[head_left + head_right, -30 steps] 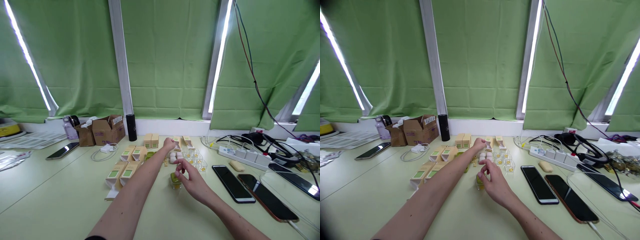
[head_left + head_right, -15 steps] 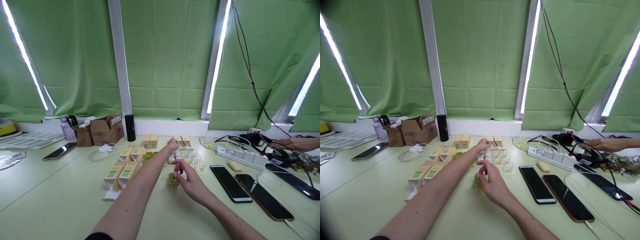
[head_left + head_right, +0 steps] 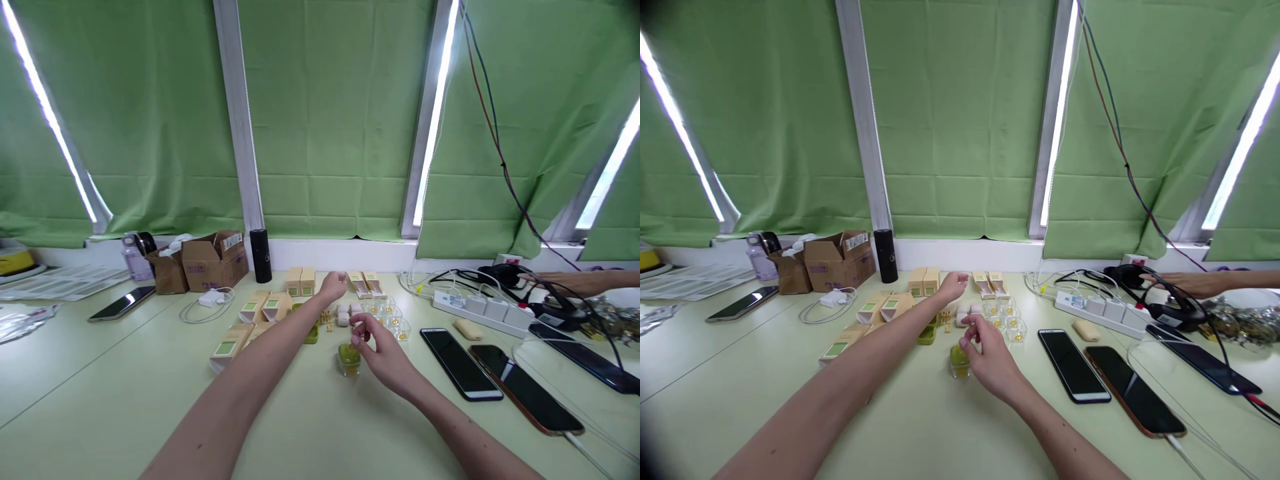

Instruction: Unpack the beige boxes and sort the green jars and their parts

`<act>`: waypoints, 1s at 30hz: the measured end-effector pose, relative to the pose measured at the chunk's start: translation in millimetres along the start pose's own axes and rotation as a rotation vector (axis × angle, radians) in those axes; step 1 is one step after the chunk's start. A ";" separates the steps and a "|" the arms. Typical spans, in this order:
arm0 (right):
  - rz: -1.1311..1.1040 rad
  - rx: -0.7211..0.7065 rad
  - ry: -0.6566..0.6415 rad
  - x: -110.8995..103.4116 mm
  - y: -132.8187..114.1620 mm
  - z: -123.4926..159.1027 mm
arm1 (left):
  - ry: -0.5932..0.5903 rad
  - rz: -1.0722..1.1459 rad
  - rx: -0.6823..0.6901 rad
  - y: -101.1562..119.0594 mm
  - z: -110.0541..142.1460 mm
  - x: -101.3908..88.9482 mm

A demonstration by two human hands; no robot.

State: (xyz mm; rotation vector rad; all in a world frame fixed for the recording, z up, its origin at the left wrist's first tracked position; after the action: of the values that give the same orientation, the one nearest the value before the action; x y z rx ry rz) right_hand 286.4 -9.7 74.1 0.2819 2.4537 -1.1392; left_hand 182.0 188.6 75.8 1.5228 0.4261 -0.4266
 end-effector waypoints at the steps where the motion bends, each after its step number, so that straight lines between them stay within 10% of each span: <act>1: -0.001 -0.005 0.012 -2.1 1.9 -0.5 | -0.018 -0.011 0.049 5.5 11.2 -2.7; 9: -0.076 0.000 0.087 -6.7 26.3 -3.3 | -0.026 -0.205 0.416 16.9 149.8 -44.7; 14: -0.165 0.106 0.119 1.4 43.9 -1.1 | -0.085 -0.440 0.373 -15.0 200.1 -28.8; 20: -0.321 0.202 0.143 13.7 61.1 3.5 | -0.060 -0.377 0.387 -29.4 206.5 -15.1; 30: -0.809 0.281 0.064 46.0 44.1 7.9 | 0.006 0.124 0.138 -59.8 180.5 -45.6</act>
State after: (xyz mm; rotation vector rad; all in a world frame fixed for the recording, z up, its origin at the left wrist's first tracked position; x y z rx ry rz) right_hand 263.1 13.0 18.7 -0.6719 2.5085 -1.8089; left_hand 112.2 7.9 49.3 1.6746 0.3099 -0.3602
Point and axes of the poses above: each hand's wrist, its own z-axis away from the middle knuckle, its own x-axis out of the palm, y = z × x, the point moved 10 cm from there along -z, towards the middle knuckle, and after that the axes turned 13 degrees about -x, right-handed, at the moved point
